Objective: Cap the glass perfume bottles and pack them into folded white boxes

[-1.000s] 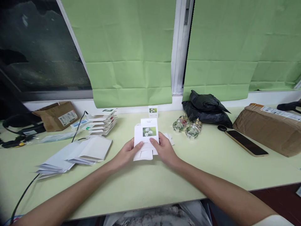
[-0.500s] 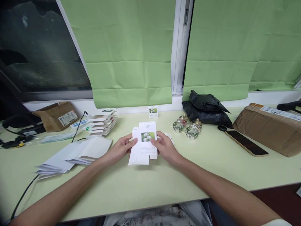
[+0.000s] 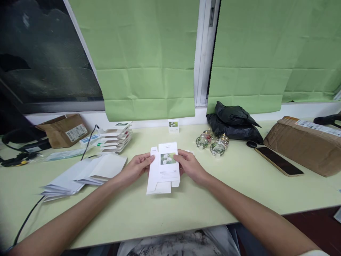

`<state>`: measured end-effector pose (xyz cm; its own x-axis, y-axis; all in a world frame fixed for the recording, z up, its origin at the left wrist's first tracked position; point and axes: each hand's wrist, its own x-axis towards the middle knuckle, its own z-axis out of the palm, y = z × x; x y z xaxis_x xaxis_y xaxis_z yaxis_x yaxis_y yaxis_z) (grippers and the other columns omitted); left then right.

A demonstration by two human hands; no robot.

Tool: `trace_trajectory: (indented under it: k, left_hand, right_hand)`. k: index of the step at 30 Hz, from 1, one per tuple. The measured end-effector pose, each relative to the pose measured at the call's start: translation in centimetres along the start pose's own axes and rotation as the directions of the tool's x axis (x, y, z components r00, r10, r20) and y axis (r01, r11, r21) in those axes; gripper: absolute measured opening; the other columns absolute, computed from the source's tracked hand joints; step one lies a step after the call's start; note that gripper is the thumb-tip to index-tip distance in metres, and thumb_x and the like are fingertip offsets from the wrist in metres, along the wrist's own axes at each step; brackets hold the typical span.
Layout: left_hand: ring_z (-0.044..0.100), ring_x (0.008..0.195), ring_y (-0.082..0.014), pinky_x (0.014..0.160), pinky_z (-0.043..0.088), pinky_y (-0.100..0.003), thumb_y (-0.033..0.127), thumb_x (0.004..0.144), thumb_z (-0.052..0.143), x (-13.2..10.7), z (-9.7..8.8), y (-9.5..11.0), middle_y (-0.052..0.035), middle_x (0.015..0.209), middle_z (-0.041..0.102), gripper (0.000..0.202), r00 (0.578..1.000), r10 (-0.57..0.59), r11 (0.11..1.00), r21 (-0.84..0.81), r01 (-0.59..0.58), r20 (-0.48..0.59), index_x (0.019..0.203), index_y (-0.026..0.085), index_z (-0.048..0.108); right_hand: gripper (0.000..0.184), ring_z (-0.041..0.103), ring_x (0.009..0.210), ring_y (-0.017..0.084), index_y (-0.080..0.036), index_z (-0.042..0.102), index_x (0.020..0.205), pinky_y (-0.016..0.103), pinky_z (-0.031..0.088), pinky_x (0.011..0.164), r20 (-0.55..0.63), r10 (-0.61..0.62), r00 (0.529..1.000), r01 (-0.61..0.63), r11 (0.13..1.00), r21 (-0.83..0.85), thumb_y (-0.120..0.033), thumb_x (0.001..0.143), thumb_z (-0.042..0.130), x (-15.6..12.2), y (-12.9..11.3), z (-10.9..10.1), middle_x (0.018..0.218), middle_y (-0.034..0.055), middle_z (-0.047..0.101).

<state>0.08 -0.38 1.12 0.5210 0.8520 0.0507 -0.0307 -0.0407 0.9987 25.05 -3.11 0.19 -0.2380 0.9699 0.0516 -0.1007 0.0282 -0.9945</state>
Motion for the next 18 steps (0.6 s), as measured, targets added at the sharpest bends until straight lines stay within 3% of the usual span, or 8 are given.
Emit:
trace_trajectory:
  k: [5, 11, 15, 18]
  left_hand:
    - [0.064, 0.069, -0.0182, 0.060, 0.050, -0.026, 0.054, 0.094, 0.069, -0.2, -0.2, 0.2, -0.0099, 0.085, 0.074, 0.044, 1.000, -0.005, 1.000, 0.011, 0.006, -0.012, 0.113, 0.015, 0.078]
    - [0.066, 0.068, -0.0186, 0.060, 0.053, -0.028, 0.054, 0.092, 0.072, -0.3, 0.3, 0.2, -0.0096, 0.087, 0.075, 0.055, 0.999, -0.010, 1.000, -0.012, 0.010, 0.047, 0.134, 0.018, 0.069]
    - [0.061, 0.059, -0.0163, 0.053, 0.050, -0.026, 0.055, 0.093, 0.070, -0.3, 0.1, 0.4, -0.0074, 0.078, 0.074, 0.053, 0.998, 0.047, 0.993, 0.109, -0.042, -0.045, 0.129, 0.016, 0.072]
    - [0.058, 0.050, -0.0141, 0.049, 0.046, -0.025, 0.055, 0.094, 0.068, -0.5, 0.0, 0.8, -0.0053, 0.072, 0.073, 0.055, 0.999, 0.048, 0.984, 0.172, -0.047, -0.004, 0.133, 0.017, 0.069]
  right_hand:
    - [0.041, 0.073, 0.076, 0.020, -0.022, 0.076, 0.117, 0.027, 0.056, 0.056, 0.028, -0.045, 0.999, 0.044, 0.998, 0.047, -0.052, 0.089, 0.073, 0.1, 0.0, -0.2, 0.098, 0.0066, 0.080]
    - [0.046, 0.073, 0.075, 0.019, -0.021, 0.074, 0.119, 0.026, 0.058, 0.055, 0.019, -0.058, 0.998, 0.057, 0.997, 0.050, -0.056, 0.089, 0.073, 0.3, -0.2, -0.9, 0.096, 0.0070, 0.079]
    - [0.047, 0.070, 0.059, 0.020, -0.018, 0.072, 0.114, 0.032, 0.059, 0.052, 0.184, -0.023, 0.983, 0.038, 0.996, -0.076, -0.060, 0.092, 0.068, -0.2, -0.7, -1.1, 0.078, 0.0045, 0.076]
    - [0.044, 0.063, 0.046, 0.017, -0.018, 0.069, 0.097, 0.030, 0.054, 0.045, 0.143, -0.089, 0.986, 0.109, 0.984, -0.138, -0.062, 0.094, 0.065, -0.2, -0.8, -0.9, 0.062, 0.0006, 0.069]
